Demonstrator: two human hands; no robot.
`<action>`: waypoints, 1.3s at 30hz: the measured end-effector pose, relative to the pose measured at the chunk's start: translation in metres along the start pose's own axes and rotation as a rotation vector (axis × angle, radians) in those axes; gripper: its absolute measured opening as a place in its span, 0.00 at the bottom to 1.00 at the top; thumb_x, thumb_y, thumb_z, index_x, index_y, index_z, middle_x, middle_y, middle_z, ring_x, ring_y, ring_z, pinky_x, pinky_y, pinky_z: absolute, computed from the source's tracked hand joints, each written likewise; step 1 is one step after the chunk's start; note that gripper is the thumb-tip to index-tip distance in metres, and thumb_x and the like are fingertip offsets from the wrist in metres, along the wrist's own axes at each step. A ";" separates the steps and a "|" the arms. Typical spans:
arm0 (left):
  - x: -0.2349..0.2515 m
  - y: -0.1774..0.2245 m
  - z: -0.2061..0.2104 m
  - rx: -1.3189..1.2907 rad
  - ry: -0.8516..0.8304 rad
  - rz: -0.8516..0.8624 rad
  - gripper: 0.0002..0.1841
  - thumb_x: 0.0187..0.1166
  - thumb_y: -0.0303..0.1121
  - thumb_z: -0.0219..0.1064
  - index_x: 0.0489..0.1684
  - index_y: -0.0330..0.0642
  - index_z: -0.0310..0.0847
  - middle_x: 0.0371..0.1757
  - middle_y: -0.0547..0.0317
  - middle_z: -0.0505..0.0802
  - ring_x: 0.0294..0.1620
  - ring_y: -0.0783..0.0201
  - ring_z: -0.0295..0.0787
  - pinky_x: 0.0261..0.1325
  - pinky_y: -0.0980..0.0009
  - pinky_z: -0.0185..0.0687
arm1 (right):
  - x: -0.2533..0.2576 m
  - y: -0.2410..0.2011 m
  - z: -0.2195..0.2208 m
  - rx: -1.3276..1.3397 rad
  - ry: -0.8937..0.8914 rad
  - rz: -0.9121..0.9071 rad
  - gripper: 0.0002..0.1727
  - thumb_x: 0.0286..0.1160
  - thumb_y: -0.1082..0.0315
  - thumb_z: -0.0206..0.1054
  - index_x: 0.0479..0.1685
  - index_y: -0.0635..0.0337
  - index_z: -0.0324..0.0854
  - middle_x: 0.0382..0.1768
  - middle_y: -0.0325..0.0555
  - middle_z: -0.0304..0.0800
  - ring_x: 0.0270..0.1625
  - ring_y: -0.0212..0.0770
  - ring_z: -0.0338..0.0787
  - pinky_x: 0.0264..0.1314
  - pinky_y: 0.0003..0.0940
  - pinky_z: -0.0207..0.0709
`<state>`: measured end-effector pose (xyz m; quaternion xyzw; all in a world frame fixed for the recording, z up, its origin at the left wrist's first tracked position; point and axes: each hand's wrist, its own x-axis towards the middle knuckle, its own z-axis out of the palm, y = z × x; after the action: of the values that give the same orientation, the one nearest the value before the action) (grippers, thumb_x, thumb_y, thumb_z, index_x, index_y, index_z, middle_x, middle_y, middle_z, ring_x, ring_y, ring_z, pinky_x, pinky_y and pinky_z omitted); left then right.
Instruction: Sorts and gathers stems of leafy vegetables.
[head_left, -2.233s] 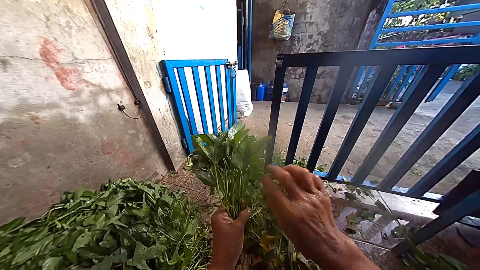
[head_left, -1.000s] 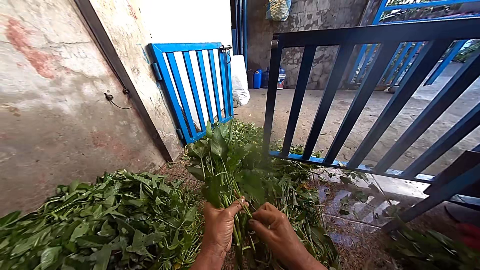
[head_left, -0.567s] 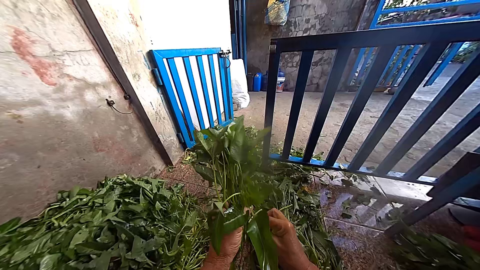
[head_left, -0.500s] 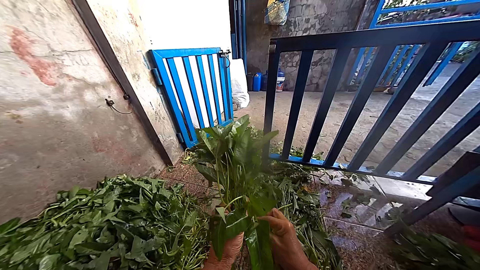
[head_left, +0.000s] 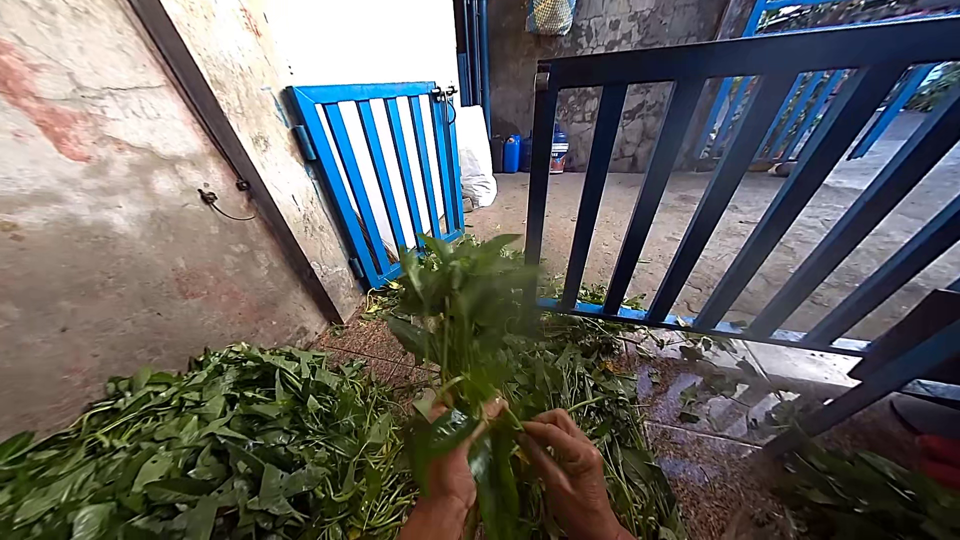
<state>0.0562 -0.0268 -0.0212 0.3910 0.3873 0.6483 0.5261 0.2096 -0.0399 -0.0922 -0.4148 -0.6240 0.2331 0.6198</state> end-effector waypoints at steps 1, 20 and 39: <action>0.003 0.002 0.002 -0.012 0.051 -0.095 0.11 0.71 0.16 0.71 0.50 0.24 0.81 0.41 0.39 0.93 0.39 0.52 0.94 0.45 0.61 0.93 | 0.001 -0.003 0.001 0.005 0.039 -0.034 0.07 0.74 0.67 0.73 0.44 0.51 0.96 0.40 0.37 0.88 0.47 0.30 0.87 0.50 0.24 0.84; 0.002 0.019 -0.001 0.204 0.079 -0.533 0.14 0.71 0.14 0.72 0.53 0.28 0.79 0.33 0.40 0.94 0.26 0.52 0.93 0.30 0.63 0.92 | 0.026 -0.011 -0.019 -0.411 -0.066 -0.147 0.08 0.86 0.70 0.59 0.50 0.65 0.82 0.35 0.45 0.87 0.34 0.36 0.89 0.38 0.34 0.88; 0.023 0.036 -0.014 0.070 0.414 -0.265 0.06 0.79 0.20 0.67 0.49 0.30 0.80 0.32 0.44 0.93 0.26 0.55 0.94 0.30 0.63 0.93 | -0.050 0.133 -0.043 -0.918 -0.424 1.010 0.22 0.85 0.55 0.56 0.63 0.59 0.84 0.68 0.56 0.86 0.69 0.56 0.87 0.68 0.59 0.80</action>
<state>0.0261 -0.0104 0.0084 0.2137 0.5570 0.6262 0.5019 0.2761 -0.0171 -0.2230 -0.8178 -0.4980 0.2812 0.0644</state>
